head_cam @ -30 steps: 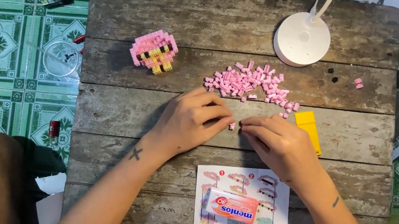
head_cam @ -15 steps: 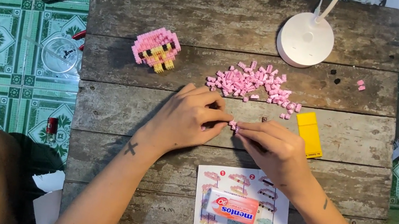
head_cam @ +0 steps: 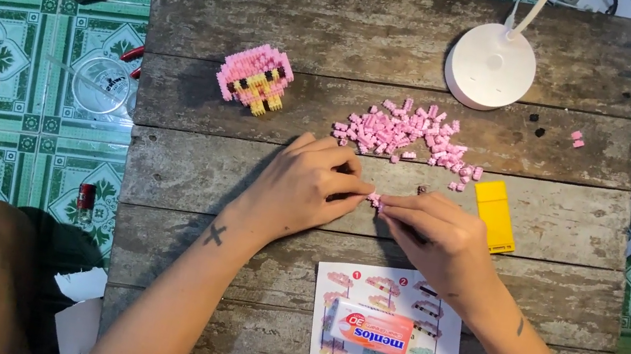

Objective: Assembling a small pixel-art toy figure using tiny interlocking plastic blocks on a wooden table.

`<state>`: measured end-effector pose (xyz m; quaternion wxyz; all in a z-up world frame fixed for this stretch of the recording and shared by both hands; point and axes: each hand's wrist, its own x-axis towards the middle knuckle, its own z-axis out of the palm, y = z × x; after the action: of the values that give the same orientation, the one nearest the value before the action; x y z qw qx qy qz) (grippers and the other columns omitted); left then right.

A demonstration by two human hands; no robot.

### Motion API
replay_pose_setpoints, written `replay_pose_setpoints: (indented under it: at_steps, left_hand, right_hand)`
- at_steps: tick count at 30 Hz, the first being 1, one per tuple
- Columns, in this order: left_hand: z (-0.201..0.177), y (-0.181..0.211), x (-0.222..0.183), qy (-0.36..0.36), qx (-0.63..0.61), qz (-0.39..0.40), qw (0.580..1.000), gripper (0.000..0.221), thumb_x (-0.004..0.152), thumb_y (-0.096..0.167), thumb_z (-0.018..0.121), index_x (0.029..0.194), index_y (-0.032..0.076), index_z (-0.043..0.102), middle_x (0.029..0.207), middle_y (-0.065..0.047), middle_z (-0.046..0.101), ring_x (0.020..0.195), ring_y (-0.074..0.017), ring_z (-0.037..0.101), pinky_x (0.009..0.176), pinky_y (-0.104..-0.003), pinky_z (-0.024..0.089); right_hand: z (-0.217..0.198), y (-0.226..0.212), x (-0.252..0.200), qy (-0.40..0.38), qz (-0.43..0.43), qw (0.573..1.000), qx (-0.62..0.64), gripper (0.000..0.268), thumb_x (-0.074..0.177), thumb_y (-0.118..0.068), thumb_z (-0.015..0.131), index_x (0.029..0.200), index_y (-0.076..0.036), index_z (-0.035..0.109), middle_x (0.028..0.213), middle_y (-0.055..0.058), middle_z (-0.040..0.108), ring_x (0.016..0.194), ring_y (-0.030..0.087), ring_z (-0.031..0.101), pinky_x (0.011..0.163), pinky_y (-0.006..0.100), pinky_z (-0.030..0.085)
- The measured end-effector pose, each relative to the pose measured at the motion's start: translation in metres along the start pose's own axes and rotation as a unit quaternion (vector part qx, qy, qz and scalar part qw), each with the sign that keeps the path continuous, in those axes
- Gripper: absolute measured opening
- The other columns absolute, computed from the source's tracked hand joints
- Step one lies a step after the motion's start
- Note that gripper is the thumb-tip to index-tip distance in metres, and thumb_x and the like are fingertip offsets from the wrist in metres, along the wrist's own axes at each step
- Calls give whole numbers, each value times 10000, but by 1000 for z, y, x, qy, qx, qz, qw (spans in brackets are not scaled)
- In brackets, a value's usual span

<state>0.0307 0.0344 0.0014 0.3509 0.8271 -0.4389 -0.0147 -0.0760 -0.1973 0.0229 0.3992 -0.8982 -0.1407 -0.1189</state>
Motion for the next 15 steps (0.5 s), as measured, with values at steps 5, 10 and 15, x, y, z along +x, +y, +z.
replay_pose_setpoints:
  at_steps: [5,10,15]
  left_hand:
    - [-6,6,2,-3,-7,-9,1000,69,978,251,864,963,185,878,1010,10,767,961,-227,721,864,-371,502]
    - [-8,8,3,-4,-16,-15,1000,78,986,256,852,963,185,874,1012,0,769,972,-239,724,871,-378,504]
    - [-7,6,3,-10,-22,-16,1000,67,975,248,862,987,186,885,1014,-9,786,981,-248,732,884,-381,512]
  right_hand:
    - [2,-4,-5,-11,-51,993,-106,124,933,28,857,1038,-37,872,1095,118,871,925,298,819,797,387,668]
    - [0,-13,0,-19,-89,979,-184,177,906,0,889,1073,-56,880,1152,113,848,954,281,804,804,381,661]
    - [3,-4,-8,-43,-98,969,-225,193,939,-83,877,1130,-109,880,1152,79,836,967,237,785,808,344,640]
